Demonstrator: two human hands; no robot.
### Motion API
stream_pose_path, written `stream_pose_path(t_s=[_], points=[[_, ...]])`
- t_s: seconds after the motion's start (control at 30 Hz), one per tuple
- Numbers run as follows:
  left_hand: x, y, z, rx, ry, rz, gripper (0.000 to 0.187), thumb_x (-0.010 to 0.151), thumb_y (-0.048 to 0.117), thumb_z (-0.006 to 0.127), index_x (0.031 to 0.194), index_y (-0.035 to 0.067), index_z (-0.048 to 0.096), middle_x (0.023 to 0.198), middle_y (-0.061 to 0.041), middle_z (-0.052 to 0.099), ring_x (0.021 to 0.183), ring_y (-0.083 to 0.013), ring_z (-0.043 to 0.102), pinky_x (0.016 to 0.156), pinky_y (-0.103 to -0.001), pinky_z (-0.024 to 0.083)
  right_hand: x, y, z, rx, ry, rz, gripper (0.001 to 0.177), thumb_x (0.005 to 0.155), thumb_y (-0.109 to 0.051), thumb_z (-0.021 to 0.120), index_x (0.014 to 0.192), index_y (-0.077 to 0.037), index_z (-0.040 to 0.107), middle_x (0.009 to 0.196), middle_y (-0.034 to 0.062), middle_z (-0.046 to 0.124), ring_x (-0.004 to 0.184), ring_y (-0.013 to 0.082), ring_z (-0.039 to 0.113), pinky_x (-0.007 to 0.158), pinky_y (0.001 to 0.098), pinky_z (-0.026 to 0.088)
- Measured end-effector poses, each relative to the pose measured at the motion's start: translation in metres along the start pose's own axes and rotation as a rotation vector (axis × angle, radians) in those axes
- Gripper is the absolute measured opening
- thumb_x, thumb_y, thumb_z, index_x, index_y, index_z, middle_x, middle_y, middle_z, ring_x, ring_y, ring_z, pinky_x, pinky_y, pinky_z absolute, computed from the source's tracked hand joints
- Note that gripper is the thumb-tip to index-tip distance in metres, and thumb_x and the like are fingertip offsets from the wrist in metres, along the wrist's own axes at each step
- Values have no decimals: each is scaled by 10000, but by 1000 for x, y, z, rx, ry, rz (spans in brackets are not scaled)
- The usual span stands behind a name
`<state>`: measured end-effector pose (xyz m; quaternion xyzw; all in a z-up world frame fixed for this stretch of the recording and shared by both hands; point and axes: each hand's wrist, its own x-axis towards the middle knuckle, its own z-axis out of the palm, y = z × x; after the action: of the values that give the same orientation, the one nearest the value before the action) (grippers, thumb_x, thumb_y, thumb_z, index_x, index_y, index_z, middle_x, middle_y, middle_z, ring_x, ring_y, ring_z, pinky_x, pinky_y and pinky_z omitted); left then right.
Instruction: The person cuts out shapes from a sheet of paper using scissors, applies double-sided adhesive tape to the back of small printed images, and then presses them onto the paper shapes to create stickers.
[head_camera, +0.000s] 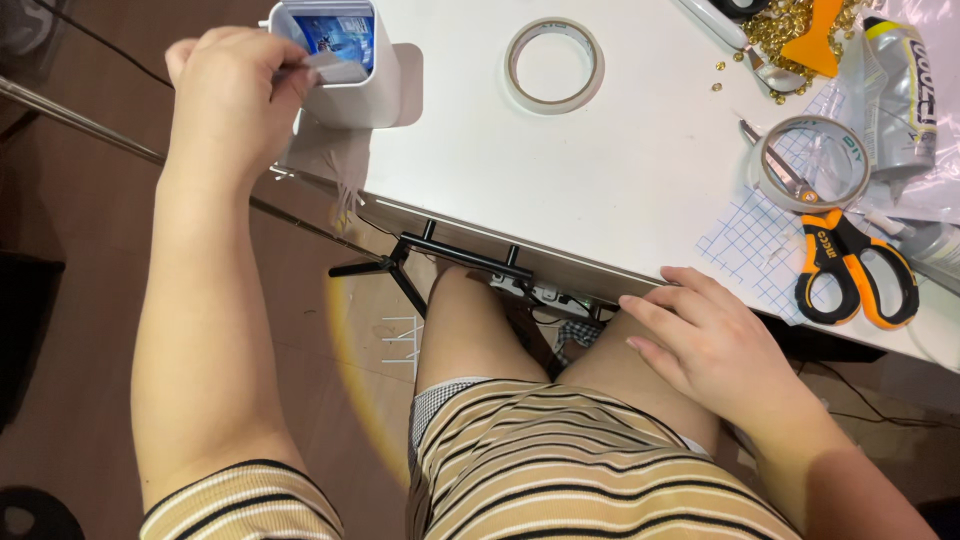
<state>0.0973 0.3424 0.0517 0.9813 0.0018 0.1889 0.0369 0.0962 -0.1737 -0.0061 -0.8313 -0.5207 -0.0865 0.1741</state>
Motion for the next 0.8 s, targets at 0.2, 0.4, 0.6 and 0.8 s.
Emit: stream_pose_path(t_s=[0.2, 0.4, 0.6, 0.8], points=[[6, -19, 6, -36, 106, 82, 62, 1089, 7, 711, 1079, 2, 649, 1002, -148, 682, 878, -381, 611, 772, -486, 386, -4, 1, -2, 19, -18, 17, 346, 935, -318, 706, 1224, -126, 705, 1043, 64, 682, 1166, 357, 641, 1040, 443, 528], [-3, -28, -17, -57, 155, 73, 146, 1190, -42, 708, 1099, -32, 595, 1013, -200, 642, 834, -427, 563, 674, -502, 404, -2, 2, -1, 16, -15, -5, 344, 936, -314, 710, 1216, -115, 705, 1039, 66, 679, 1138, 367, 641, 1022, 452, 533], [-5, -37, -30, -168, -34, -75, 279, 1312, 49, 677, 1059, -31, 590, 900, -128, 597, 767, -321, 488, 649, -454, 354, -3, 2, 2, 5, -15, -7, 341, 936, -316, 712, 1217, -124, 704, 1048, 63, 684, 1150, 368, 637, 1032, 458, 528], [-2, -40, -26, -231, -76, -97, 228, 1299, 96, 639, 1106, -25, 626, 907, -114, 597, 791, -300, 508, 661, -454, 364, 5, -2, -1, 7, -14, -26, 320, 942, -303, 707, 1200, -114, 706, 1048, 61, 686, 1135, 369, 635, 1030, 455, 522]])
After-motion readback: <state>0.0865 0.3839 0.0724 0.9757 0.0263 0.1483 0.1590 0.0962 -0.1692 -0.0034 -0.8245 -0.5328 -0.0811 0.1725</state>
